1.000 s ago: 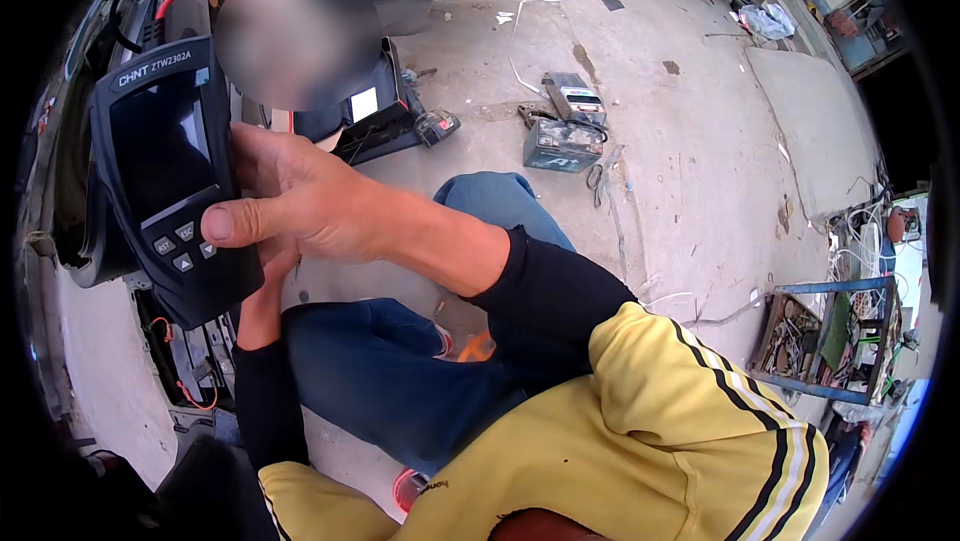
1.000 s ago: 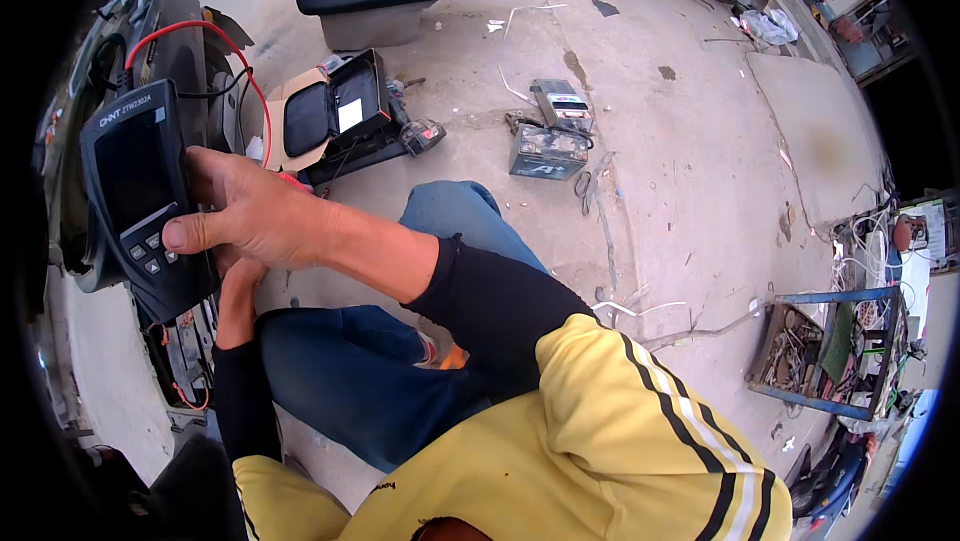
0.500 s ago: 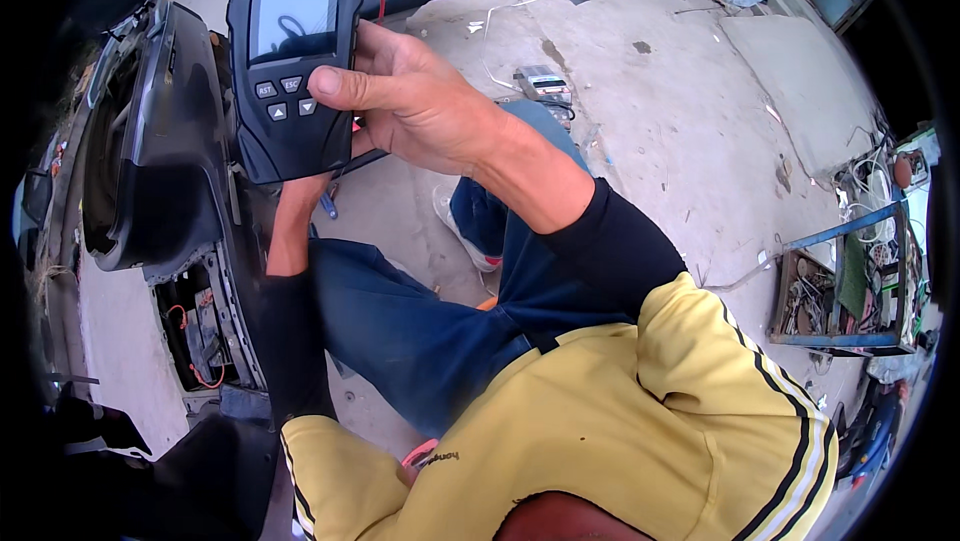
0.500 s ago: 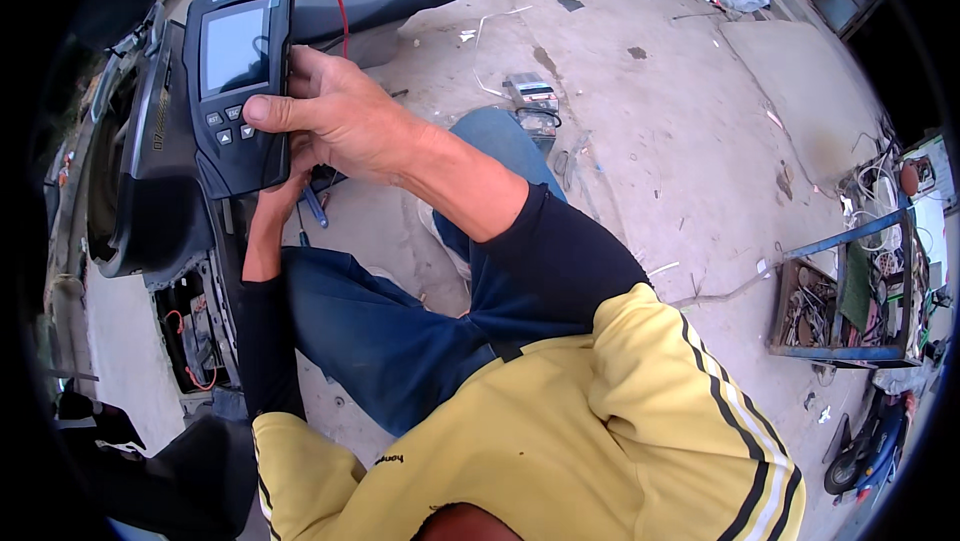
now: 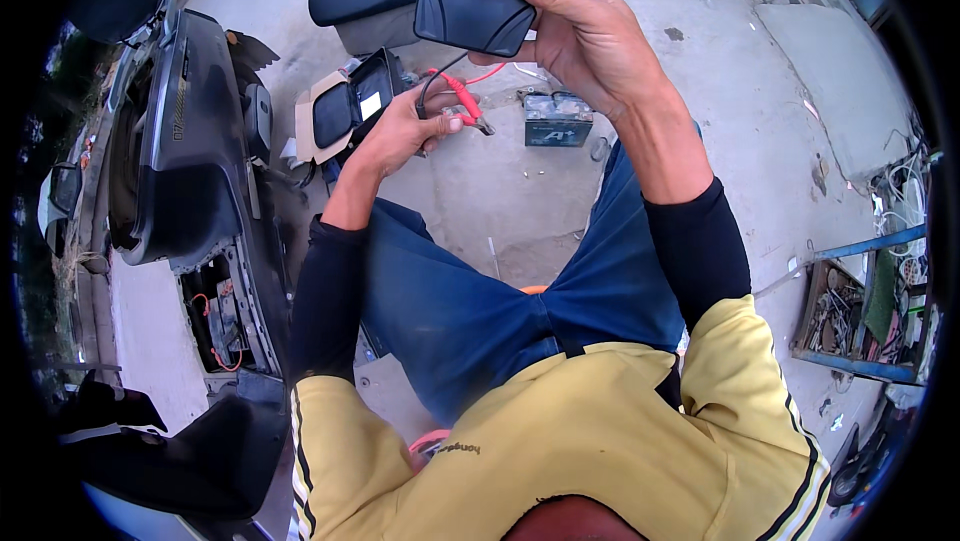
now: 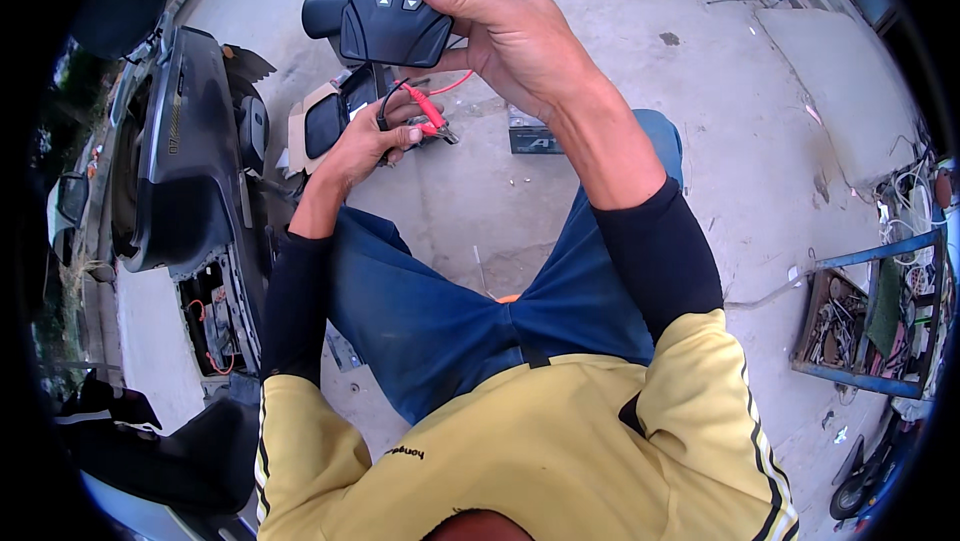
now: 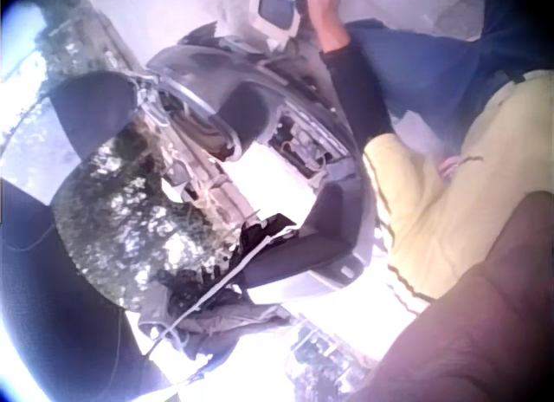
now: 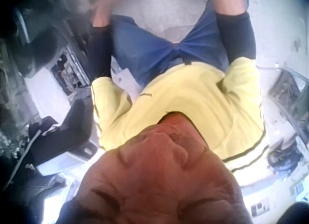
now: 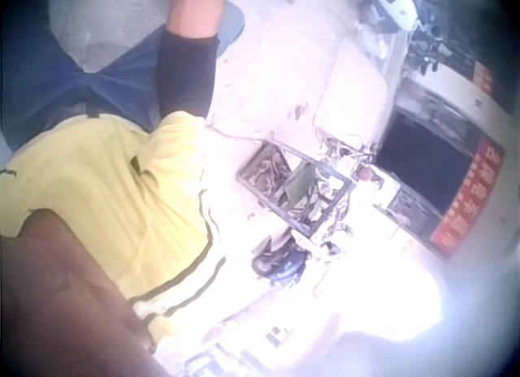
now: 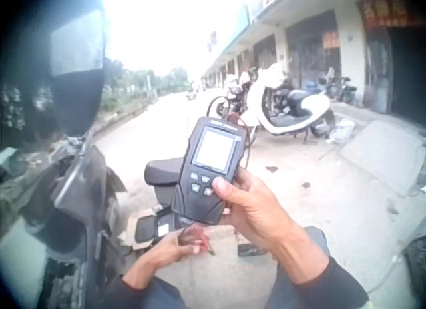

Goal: The person connects a battery tester to a scooter battery, operates the device to read measurements, and then disconnects the tester. The person handles the tester and its clamps throughout the process.

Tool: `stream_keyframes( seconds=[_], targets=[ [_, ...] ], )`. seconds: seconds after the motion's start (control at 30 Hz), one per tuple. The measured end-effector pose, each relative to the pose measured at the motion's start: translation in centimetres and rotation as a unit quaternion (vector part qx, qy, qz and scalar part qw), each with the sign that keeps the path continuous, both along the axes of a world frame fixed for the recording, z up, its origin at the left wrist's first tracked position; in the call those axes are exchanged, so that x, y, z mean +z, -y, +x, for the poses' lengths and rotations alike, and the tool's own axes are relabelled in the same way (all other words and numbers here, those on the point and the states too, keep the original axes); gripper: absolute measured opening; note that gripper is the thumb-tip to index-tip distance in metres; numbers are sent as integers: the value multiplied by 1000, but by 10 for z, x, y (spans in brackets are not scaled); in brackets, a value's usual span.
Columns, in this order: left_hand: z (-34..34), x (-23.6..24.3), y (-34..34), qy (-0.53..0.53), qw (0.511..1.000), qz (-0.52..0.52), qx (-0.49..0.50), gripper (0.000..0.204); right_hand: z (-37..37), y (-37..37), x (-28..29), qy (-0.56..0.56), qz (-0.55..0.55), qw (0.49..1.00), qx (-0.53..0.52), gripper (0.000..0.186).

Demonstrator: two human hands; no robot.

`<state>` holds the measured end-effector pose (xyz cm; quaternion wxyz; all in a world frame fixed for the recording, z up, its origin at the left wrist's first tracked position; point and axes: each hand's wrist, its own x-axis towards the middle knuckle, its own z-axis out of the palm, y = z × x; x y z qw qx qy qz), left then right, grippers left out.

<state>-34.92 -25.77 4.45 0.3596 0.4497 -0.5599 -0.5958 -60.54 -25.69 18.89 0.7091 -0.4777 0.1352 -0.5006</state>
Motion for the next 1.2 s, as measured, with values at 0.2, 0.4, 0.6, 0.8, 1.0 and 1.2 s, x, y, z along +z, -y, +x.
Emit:
stream_keyframes(
  seconds=[0.2,0.4,0.6,0.8,1.0,1.2],
  targets=[
    [-37,22,19,22,1000,1,-12,66,-47,30,-14,25,-16,1000,1,65],
    [-69,21,40,-47,998,28,0,60,-84,66,-25,22,-46,999,-14,66],
    [-85,-47,84,-25,997,65,23,64,-100,128,-56,-23,8,1000,-19,62],
    [-128,-144,123,12,996,55,63,57,-126,165,-113,4,117,993,-35,48],
    [-178,-202,142,36,997,-39,49,48,-130,189,-118,-11,172,984,-46,46],
    [-211,-239,163,86,992,-76,46,44,-138,199,-111,-52,170,980,-92,42]
  ],
)
